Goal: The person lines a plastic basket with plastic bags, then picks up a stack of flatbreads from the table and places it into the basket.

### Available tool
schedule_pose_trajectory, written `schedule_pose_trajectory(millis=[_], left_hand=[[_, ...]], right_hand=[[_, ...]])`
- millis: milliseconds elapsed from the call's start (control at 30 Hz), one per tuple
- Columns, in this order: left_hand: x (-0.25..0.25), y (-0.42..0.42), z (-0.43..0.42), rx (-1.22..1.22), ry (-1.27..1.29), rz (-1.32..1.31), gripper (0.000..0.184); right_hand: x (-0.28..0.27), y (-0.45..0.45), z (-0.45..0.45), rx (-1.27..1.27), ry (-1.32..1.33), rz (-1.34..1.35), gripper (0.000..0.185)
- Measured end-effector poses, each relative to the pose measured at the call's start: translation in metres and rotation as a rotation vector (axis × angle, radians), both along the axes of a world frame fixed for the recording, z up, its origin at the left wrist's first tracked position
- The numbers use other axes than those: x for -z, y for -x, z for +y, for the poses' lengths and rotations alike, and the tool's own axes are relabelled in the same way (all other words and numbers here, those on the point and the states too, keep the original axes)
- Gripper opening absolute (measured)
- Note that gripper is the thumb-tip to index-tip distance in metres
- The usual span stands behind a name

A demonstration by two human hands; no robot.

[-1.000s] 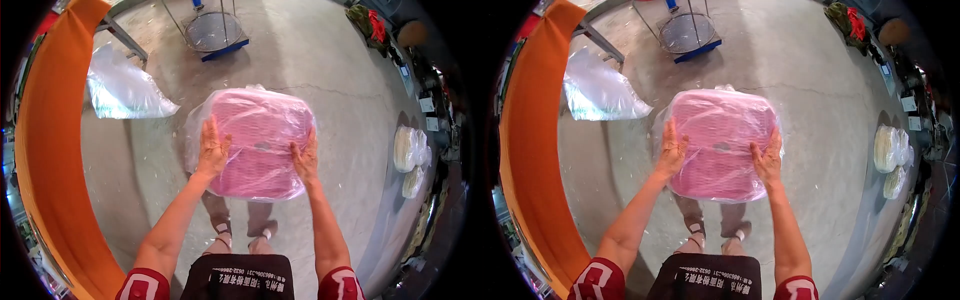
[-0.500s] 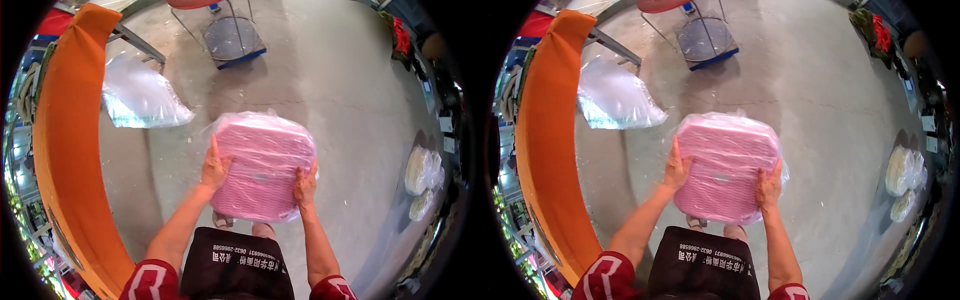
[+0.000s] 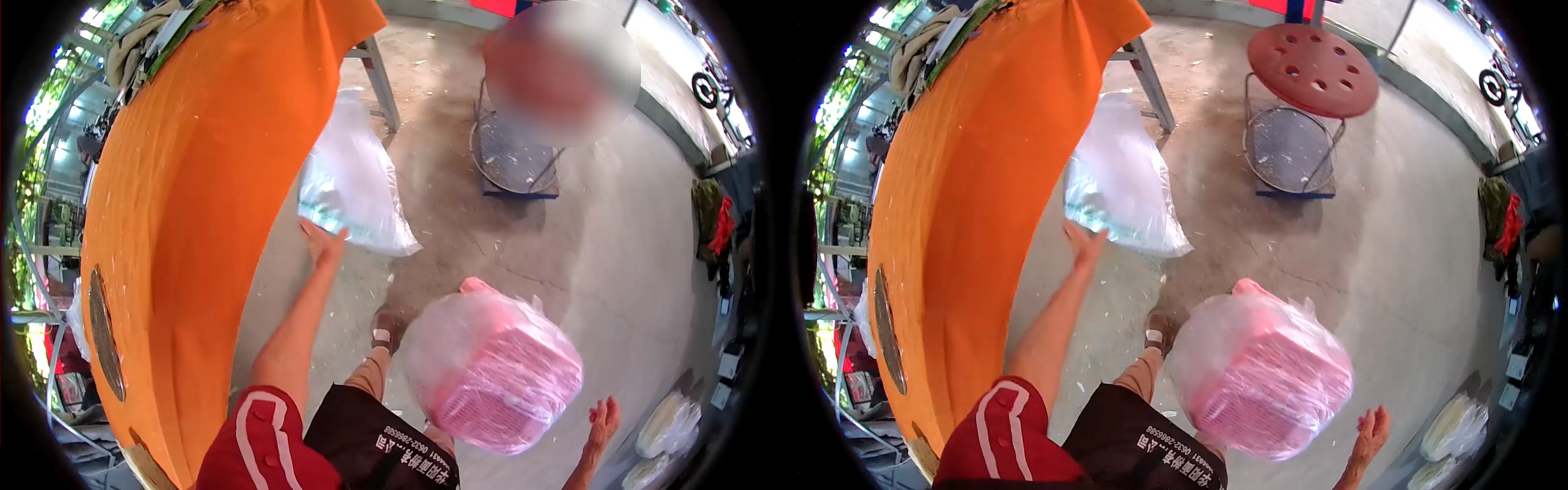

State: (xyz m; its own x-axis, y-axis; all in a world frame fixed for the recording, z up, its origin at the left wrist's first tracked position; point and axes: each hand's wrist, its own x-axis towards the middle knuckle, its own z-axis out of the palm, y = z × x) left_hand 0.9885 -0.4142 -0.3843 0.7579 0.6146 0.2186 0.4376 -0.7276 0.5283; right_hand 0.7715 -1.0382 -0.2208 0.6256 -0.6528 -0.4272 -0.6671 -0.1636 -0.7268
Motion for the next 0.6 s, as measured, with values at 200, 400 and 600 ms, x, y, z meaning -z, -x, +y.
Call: schedule_pose_trajectory(millis=[200, 400, 600], left_hand=[[-0.014, -0.067, 0.103, 0.145, 0.497, 0.133, 0.024], [-0.112, -0.029, 0.031, 0.272, 0.709, 0.297, 0.035], [-0.187, 0.012, -0.003, 0.462, 0.957, 0.282, 0.031]], right_hand=[[0.013, -0.073, 0.184, -0.448, -0.056, -0.072, 0.011], [0.007, -0.204, 0.418, -0.984, 0.075, -0.233, 0.03], [-0.039, -0.237, 0.489, -1.204, 0.268, -0.535, 0.053]])
